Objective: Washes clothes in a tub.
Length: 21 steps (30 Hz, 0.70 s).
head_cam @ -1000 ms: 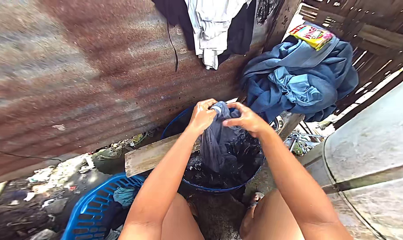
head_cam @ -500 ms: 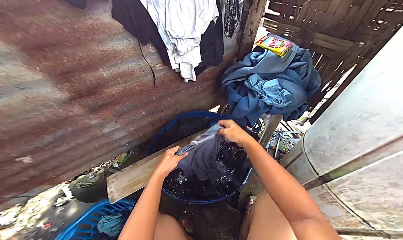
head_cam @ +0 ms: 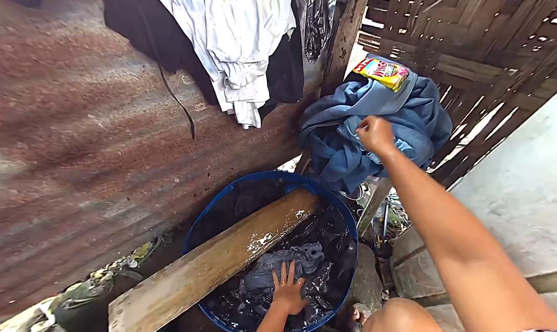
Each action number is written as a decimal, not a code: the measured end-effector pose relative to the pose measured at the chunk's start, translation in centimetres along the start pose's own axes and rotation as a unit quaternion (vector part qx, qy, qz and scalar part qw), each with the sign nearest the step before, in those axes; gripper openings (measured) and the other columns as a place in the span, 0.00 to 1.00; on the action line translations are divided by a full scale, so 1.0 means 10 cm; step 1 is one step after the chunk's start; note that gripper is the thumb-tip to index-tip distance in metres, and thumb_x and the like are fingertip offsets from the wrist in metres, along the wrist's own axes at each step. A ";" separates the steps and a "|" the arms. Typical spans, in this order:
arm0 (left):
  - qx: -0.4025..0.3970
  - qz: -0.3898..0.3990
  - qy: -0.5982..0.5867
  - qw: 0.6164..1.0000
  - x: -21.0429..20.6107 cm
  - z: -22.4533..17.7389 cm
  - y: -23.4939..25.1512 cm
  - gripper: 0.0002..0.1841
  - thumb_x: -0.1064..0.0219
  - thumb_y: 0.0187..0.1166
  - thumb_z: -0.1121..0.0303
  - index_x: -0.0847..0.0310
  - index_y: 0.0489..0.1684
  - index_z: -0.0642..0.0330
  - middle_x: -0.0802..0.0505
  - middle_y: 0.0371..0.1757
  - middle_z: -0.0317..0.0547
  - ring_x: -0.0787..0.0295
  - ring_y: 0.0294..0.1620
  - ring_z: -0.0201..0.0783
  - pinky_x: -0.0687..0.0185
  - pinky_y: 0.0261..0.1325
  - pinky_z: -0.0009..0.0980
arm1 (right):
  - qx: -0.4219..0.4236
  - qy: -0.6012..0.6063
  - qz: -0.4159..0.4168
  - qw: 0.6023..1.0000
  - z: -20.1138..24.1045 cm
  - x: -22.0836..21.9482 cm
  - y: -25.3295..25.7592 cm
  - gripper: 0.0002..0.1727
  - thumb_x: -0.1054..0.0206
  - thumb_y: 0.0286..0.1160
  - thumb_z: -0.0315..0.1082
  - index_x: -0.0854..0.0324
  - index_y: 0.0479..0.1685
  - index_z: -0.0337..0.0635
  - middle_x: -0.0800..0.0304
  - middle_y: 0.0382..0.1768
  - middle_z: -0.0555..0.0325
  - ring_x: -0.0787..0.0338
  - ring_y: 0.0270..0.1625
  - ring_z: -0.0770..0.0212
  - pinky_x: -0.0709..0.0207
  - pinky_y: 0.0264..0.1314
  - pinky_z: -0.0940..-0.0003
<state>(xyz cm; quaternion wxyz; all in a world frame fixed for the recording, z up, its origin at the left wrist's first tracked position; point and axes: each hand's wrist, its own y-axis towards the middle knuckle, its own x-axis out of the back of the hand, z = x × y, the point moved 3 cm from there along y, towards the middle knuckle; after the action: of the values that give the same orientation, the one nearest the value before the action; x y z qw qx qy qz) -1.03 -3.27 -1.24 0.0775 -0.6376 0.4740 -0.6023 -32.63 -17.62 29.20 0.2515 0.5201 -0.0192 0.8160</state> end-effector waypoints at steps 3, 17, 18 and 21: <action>0.012 0.041 -0.004 0.999 -0.02 0.02 0.18 0.41 0.34 0.81 0.50 0.45 0.94 0.54 0.73 0.96 0.60 0.89 0.94 0.68 0.89 0.84 0.78 | -0.025 -0.029 -0.099 0.994 -0.17 0.38 0.41 0.27 0.37 0.80 0.33 0.27 0.76 0.26 0.30 0.76 0.17 0.28 0.79 0.21 0.33 0.78 0.27; 0.080 0.218 -0.087 0.969 0.16 0.01 0.20 0.23 0.41 0.88 0.69 0.28 0.75 0.79 0.24 0.80 0.73 0.33 0.85 0.65 0.40 0.84 0.60 | -0.021 -0.152 -0.109 0.982 -0.55 0.53 1.35 0.31 0.39 0.69 0.19 0.29 0.78 0.27 0.27 0.77 0.21 0.29 0.83 0.22 0.40 0.80 0.22; 0.085 0.214 -0.096 0.968 0.15 0.01 0.19 0.23 0.40 0.88 0.69 0.28 0.75 0.79 0.24 0.80 0.73 0.32 0.84 0.66 0.38 0.83 0.61 | -0.017 -0.153 -0.111 0.982 -0.57 0.53 1.36 0.29 0.40 0.72 0.20 0.28 0.77 0.28 0.25 0.75 0.19 0.29 0.81 0.20 0.39 0.77 0.20; 0.105 0.216 -0.119 0.964 0.09 0.03 0.21 0.22 0.43 0.90 0.68 0.26 0.72 0.79 0.22 0.79 0.72 0.30 0.84 0.64 0.38 0.82 0.60 | -0.018 -0.143 -0.122 0.982 -0.60 0.59 1.35 0.26 0.43 0.77 0.21 0.27 0.76 0.27 0.24 0.72 0.15 0.28 0.79 0.16 0.40 0.76 0.18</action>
<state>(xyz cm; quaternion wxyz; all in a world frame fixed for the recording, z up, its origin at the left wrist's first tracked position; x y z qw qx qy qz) -2.03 -5.18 -2.07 0.3277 -0.5754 0.5221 -0.5376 -45.40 -25.36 34.63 0.3526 0.6251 -0.0057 0.6963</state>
